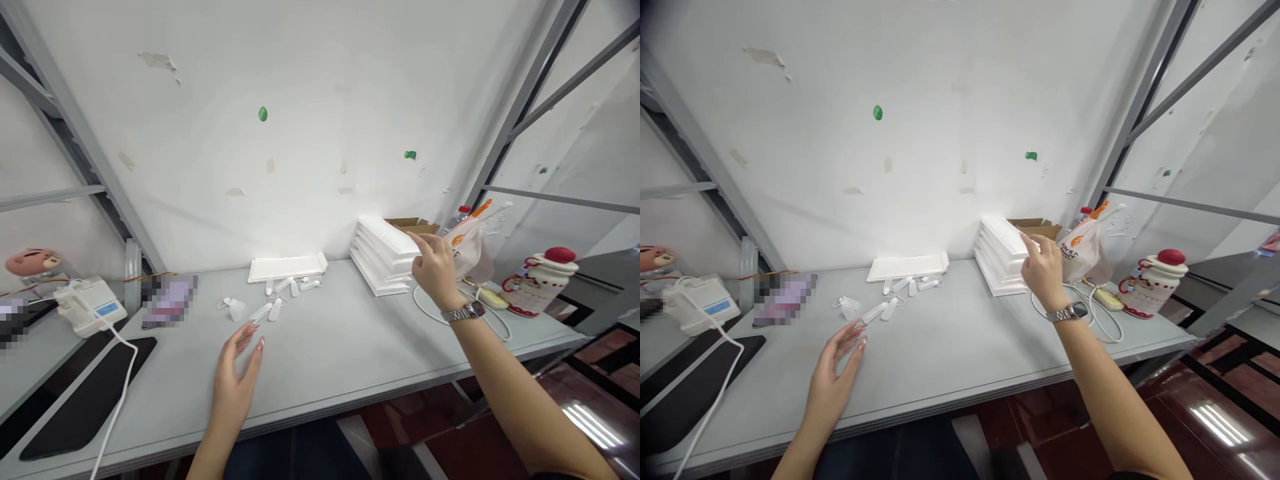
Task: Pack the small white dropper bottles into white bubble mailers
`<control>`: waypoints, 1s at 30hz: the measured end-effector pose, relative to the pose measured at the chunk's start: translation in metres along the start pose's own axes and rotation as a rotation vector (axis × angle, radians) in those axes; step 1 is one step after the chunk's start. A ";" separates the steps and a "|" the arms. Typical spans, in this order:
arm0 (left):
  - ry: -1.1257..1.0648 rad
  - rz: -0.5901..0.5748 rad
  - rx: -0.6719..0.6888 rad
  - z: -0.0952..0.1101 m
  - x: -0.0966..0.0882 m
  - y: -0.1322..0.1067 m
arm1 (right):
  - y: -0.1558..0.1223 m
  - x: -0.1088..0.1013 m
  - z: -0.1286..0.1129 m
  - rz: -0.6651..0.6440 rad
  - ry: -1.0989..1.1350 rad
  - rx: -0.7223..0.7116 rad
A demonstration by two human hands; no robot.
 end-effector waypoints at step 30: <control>0.016 -0.018 0.037 0.010 0.001 -0.008 | 0.010 0.142 -0.079 -0.113 1.020 1.026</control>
Point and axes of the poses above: each hand's wrist, its own y-axis towards the middle knuckle, its own x-axis out of the palm, z = x × y, the point moved 6 cm from there along y, towards the middle knuckle, and after that the axes turned 3 degrees about -x, right-handed, at the moved point
